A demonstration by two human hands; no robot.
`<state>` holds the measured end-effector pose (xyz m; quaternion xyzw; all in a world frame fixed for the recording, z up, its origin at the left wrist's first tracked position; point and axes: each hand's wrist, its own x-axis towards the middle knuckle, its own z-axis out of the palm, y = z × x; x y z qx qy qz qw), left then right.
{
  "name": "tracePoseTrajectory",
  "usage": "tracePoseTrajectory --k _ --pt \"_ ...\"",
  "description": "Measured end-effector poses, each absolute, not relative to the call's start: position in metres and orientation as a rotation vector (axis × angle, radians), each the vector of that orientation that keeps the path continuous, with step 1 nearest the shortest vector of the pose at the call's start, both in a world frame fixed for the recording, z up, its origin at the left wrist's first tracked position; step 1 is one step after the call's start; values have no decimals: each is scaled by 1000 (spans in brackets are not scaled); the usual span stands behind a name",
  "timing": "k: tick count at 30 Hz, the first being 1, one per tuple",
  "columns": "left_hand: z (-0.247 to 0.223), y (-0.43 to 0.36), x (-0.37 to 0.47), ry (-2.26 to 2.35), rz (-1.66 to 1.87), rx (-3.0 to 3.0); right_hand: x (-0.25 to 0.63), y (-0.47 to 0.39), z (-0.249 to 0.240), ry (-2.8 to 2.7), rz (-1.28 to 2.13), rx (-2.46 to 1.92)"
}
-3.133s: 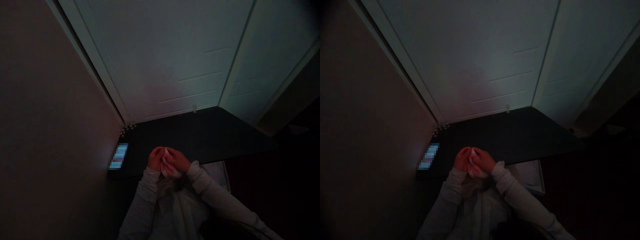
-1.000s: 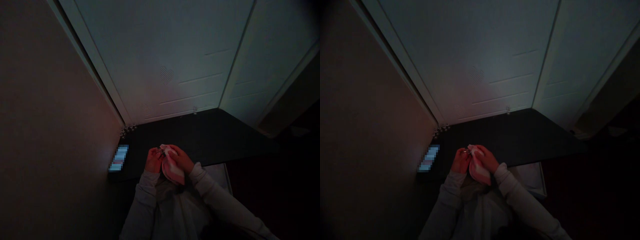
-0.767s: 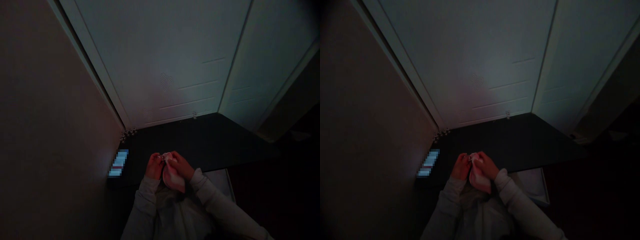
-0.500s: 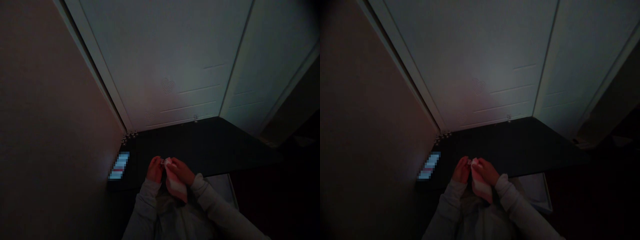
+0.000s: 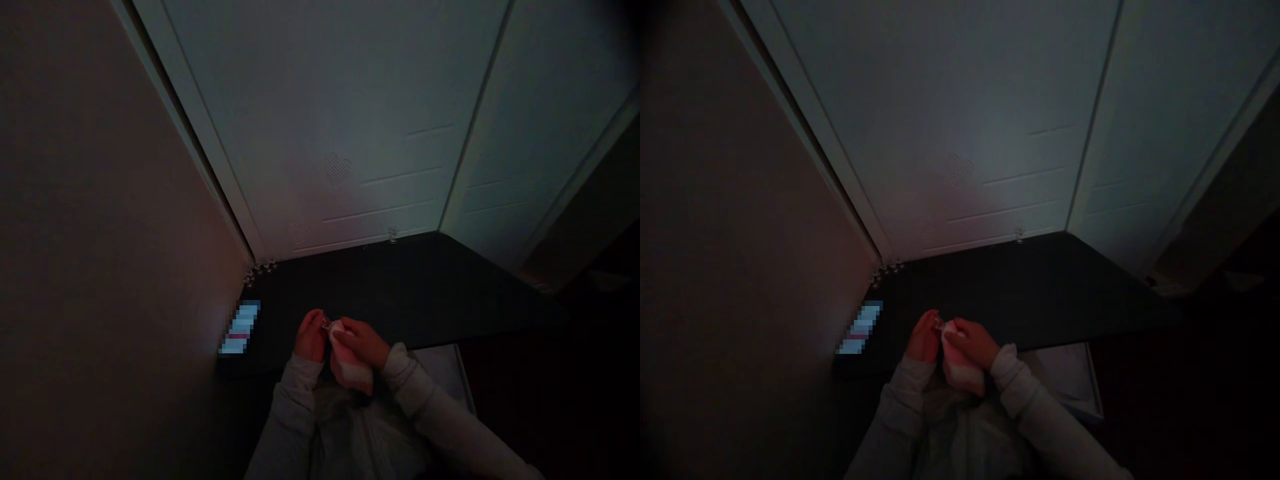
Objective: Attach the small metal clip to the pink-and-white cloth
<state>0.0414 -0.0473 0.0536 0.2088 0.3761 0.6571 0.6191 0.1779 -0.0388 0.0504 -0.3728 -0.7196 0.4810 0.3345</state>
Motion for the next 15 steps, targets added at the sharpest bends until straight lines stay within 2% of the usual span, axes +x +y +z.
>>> tracePoseTrajectory --k 15 --pt "49 -48 40 895 1459 612 175 -40 49 -1859 1253 -949"
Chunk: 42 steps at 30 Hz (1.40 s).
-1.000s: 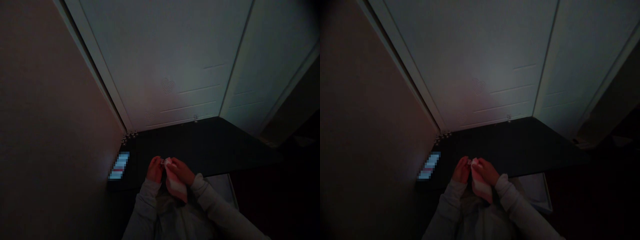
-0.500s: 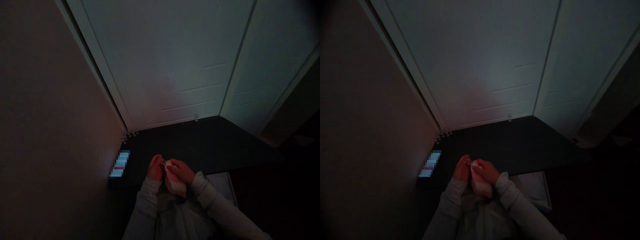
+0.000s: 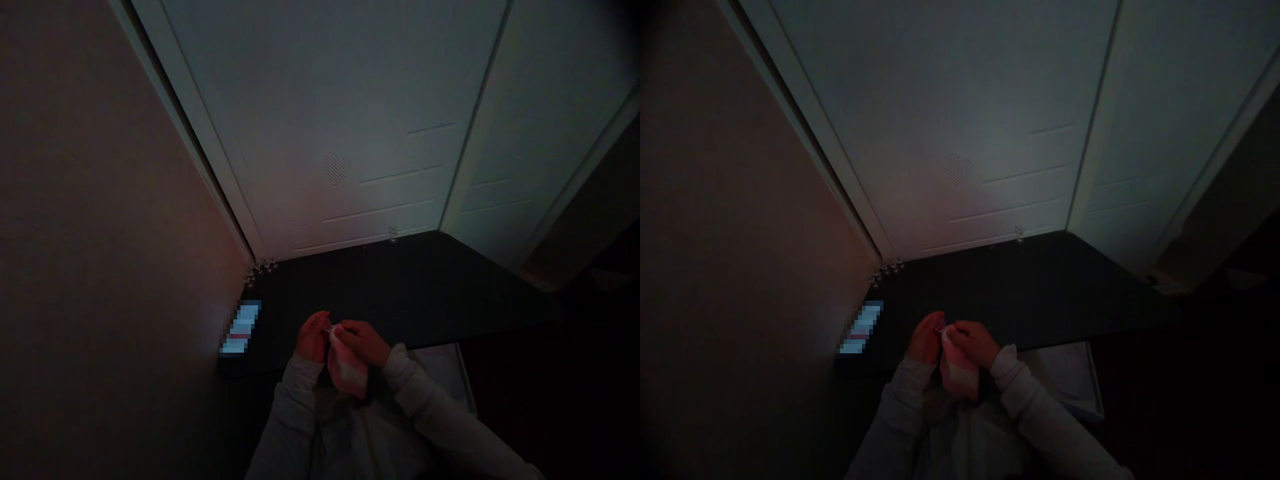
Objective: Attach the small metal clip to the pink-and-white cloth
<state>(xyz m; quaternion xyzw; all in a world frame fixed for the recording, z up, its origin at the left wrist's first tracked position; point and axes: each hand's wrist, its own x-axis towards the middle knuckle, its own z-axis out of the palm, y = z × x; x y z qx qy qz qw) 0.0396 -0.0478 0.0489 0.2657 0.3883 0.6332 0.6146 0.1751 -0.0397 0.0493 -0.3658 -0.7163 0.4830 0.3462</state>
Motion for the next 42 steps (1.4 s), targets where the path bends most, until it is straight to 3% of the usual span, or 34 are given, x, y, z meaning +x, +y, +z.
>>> tracePoseTrajectory --k 10,42 --pt "52 -51 42 1018 1401 641 173 -38 51 -2020 1015 -927" --pt "55 -52 47 1053 1361 702 167 -41 53 -2086 935 -1071"
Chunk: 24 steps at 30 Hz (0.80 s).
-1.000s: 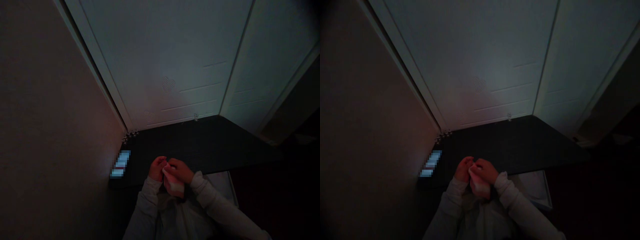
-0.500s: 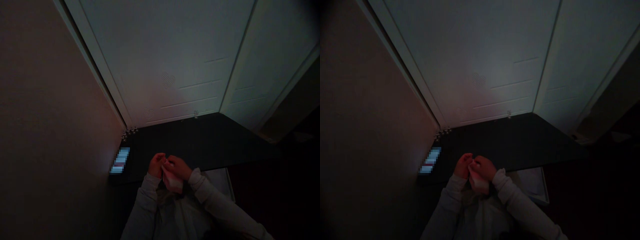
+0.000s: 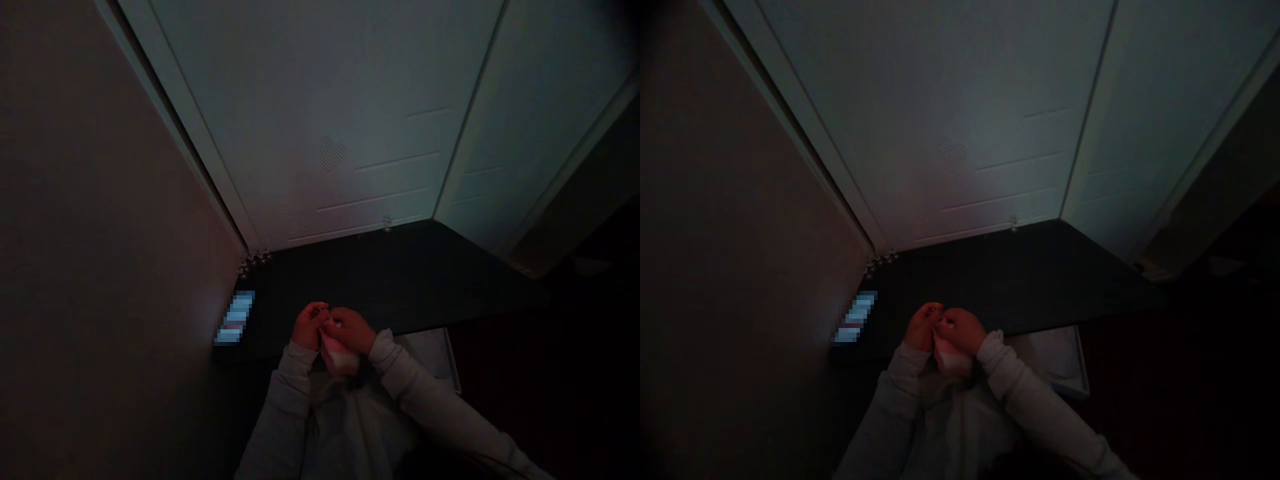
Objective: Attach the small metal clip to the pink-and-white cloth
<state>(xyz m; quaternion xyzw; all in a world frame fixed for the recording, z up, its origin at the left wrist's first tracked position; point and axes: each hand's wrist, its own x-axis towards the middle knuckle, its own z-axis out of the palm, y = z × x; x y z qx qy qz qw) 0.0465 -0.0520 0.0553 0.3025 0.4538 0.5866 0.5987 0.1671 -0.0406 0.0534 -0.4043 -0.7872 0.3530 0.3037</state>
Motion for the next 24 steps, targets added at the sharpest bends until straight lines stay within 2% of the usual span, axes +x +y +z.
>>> tracePoseTrajectory --k 24 --pt "59 -52 46 985 1429 590 172 -45 58 -1961 1073 -999"
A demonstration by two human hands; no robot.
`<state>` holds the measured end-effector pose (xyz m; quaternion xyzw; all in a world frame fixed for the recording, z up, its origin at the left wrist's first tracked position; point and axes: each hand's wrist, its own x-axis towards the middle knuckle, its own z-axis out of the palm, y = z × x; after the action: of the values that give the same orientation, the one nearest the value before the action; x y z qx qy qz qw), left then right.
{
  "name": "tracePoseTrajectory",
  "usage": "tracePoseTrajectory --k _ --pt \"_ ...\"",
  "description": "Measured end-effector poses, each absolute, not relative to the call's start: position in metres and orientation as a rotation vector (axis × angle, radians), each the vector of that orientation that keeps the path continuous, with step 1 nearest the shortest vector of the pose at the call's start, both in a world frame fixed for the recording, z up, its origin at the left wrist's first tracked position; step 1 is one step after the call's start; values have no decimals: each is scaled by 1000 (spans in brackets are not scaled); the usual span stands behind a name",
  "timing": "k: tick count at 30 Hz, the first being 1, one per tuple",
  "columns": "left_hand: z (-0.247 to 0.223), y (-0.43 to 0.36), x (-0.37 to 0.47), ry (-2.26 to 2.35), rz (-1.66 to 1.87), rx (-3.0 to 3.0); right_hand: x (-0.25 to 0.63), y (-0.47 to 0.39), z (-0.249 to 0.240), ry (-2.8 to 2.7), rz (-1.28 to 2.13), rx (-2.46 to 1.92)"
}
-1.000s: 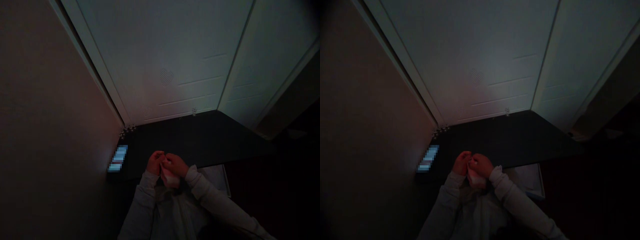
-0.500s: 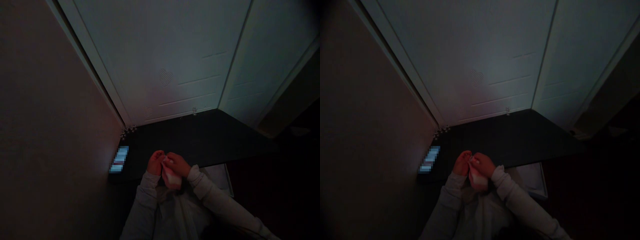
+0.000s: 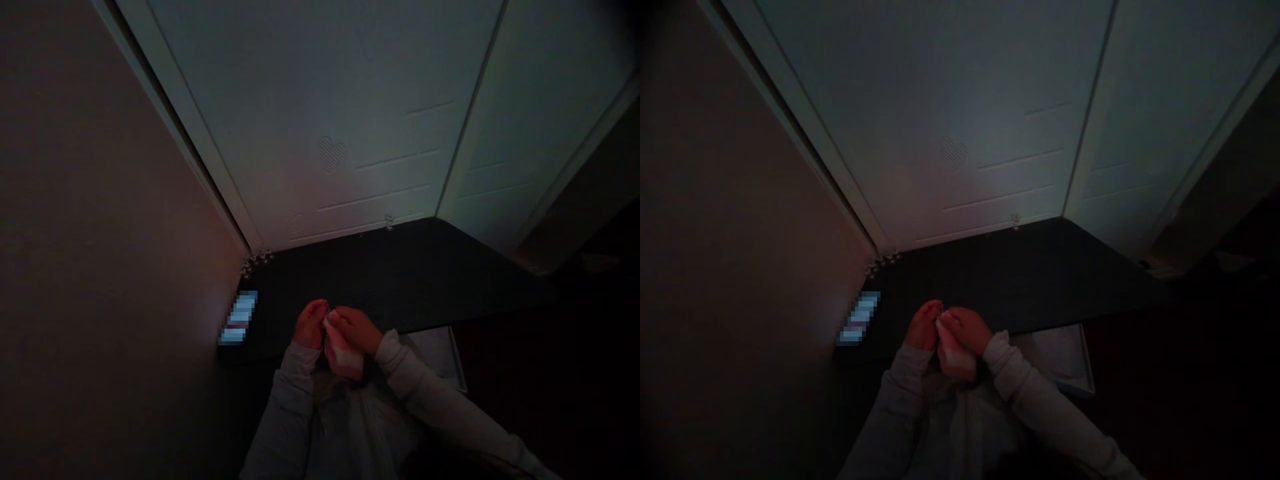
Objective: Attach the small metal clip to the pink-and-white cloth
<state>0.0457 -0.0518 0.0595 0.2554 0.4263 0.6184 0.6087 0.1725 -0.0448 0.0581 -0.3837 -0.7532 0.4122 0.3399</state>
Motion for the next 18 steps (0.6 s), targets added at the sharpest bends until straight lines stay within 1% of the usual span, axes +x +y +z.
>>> tracePoseTrajectory --k 8,13,18 --pt "59 -51 47 1005 1417 609 173 -43 60 -1784 1259 -952" --pt "58 -51 46 1006 1432 590 173 -43 59 -1777 1249 -956" --pt "60 -51 47 974 1434 578 173 -42 57 -1879 1214 -1103"
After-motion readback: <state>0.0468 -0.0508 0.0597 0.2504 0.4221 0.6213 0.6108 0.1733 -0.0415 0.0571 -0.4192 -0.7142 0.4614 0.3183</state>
